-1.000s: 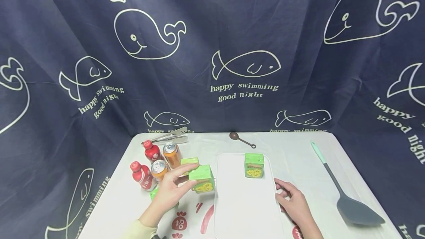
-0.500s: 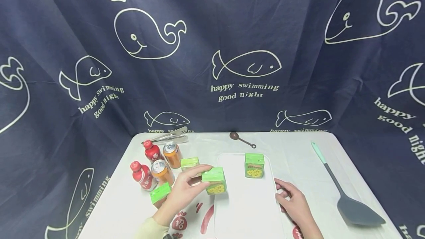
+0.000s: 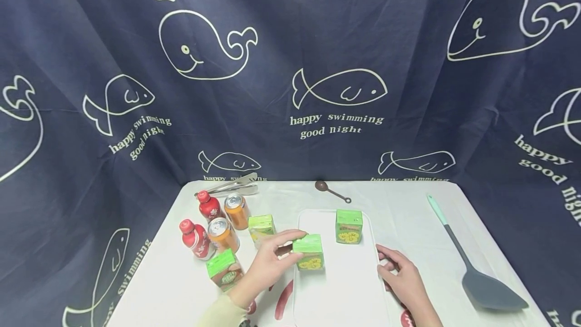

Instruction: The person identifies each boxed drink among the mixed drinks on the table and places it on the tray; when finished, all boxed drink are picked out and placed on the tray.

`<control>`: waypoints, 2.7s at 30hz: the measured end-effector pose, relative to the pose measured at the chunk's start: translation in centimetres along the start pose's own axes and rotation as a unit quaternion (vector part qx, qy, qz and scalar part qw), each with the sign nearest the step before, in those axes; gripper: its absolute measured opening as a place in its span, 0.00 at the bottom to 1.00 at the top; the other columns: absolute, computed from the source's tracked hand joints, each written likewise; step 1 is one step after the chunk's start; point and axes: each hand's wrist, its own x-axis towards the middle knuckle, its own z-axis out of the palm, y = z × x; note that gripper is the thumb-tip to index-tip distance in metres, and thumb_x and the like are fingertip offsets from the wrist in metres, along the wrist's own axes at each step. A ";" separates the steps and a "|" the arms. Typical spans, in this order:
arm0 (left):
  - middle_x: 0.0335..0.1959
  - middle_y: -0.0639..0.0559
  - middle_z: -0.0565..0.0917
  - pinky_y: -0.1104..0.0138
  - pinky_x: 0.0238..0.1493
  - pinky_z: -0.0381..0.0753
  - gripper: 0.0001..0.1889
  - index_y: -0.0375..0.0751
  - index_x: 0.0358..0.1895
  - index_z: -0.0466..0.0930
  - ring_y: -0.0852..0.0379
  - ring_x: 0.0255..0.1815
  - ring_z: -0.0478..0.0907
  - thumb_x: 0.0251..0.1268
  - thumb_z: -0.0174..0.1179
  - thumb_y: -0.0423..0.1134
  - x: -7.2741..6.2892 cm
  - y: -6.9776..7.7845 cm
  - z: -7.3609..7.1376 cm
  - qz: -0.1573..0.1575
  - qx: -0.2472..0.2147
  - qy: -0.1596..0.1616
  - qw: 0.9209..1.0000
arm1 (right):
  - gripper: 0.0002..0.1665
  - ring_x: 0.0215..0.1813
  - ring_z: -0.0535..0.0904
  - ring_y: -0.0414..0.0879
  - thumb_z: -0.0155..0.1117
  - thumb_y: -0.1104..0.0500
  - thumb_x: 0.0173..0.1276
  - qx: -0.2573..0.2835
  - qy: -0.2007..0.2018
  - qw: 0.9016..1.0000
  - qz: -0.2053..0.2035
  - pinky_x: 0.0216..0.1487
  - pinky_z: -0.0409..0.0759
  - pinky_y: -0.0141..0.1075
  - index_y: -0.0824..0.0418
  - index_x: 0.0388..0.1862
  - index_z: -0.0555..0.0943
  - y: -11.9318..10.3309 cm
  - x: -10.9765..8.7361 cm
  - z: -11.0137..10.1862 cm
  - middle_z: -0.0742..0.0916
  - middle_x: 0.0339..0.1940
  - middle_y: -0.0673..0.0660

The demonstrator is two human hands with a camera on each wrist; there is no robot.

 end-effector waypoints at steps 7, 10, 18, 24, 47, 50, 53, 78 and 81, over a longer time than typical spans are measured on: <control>0.64 0.52 0.83 0.62 0.64 0.82 0.21 0.45 0.64 0.84 0.55 0.66 0.78 0.69 0.71 0.40 0.4 -0.5 1.7 -0.007 -0.002 -0.004 1.000 | 0.35 0.42 0.76 0.42 0.71 0.63 0.67 -0.021 0.001 1.000 -0.013 0.36 0.82 0.30 0.66 0.73 0.75 0.0 0.1 -0.1 0.84 0.56 0.60; 0.63 0.55 0.83 0.64 0.63 0.81 0.21 0.45 0.63 0.84 0.57 0.66 0.78 0.69 0.71 0.40 0.6 -0.7 2.4 -0.009 -0.007 -0.008 1.000 | 0.35 0.42 0.76 0.42 0.72 0.62 0.67 -0.030 0.002 0.999 -0.015 0.39 0.79 0.27 0.66 0.73 0.75 0.0 0.1 -0.1 0.84 0.56 0.60; 0.63 0.56 0.83 0.65 0.64 0.80 0.21 0.43 0.63 0.84 0.59 0.65 0.78 0.68 0.71 0.37 0.9 -1.4 4.4 -0.006 -0.017 -0.021 1.000 | 0.35 0.38 0.77 0.42 0.69 0.65 0.66 0.000 0.007 1.000 -0.001 0.27 0.84 0.34 0.67 0.73 0.75 0.1 0.0 0.2 0.83 0.55 0.62; 0.63 0.56 0.83 0.67 0.63 0.80 0.21 0.42 0.63 0.84 0.61 0.64 0.79 0.68 0.71 0.35 1.2 -1.8 6.1 -0.002 -0.011 -0.032 0.999 | 0.36 0.41 0.77 0.43 0.70 0.63 0.66 -0.027 0.006 1.000 -0.002 0.36 0.81 0.29 0.66 0.73 0.75 0.1 0.2 0.1 0.83 0.55 0.60; 0.64 0.56 0.83 0.72 0.62 0.79 0.20 0.43 0.62 0.84 0.62 0.66 0.77 0.68 0.70 0.32 1.9 -2.0 9.6 0.021 0.009 -0.048 0.999 | 0.36 0.34 0.77 0.42 0.68 0.67 0.66 -0.003 0.006 1.000 -0.006 0.24 0.83 0.34 0.66 0.74 0.74 0.0 -0.1 0.3 0.82 0.54 0.62; 0.63 0.57 0.83 0.73 0.62 0.78 0.20 0.42 0.63 0.84 0.63 0.66 0.77 0.69 0.70 0.32 2.0 -2.0 9.8 0.026 0.016 -0.050 0.998 | 0.36 0.33 0.77 0.42 0.68 0.67 0.66 -0.003 0.008 1.000 -0.007 0.24 0.83 0.35 0.65 0.74 0.74 0.1 -0.1 0.3 0.82 0.54 0.62; 0.64 0.58 0.82 0.73 0.62 0.78 0.20 0.43 0.64 0.83 0.63 0.66 0.76 0.70 0.69 0.33 2.0 -2.0 9.9 0.028 0.024 -0.054 0.998 | 0.36 0.34 0.77 0.42 0.67 0.67 0.66 -0.003 0.005 1.000 -0.006 0.24 0.84 0.35 0.64 0.74 0.74 0.2 0.0 0.4 0.82 0.55 0.61; 0.62 0.61 0.82 0.71 0.63 0.78 0.22 0.49 0.65 0.82 0.67 0.64 0.76 0.69 0.71 0.37 2.3 -2.2 9.1 0.074 0.114 -0.074 0.988 | 0.36 0.36 0.77 0.43 0.67 0.65 0.68 -0.006 -0.004 1.000 -0.002 0.27 0.85 0.34 0.64 0.75 0.73 0.0 0.0 0.3 0.82 0.56 0.62; 0.64 0.62 0.81 0.72 0.65 0.76 0.23 0.50 0.66 0.81 0.66 0.66 0.75 0.71 0.70 0.40 2.1 -2.2 8.7 0.075 0.128 -0.076 0.986 | 0.36 0.36 0.77 0.43 0.67 0.65 0.68 -0.004 -0.003 1.000 -0.001 0.27 0.85 0.35 0.63 0.75 0.73 0.0 0.0 0.4 0.82 0.56 0.61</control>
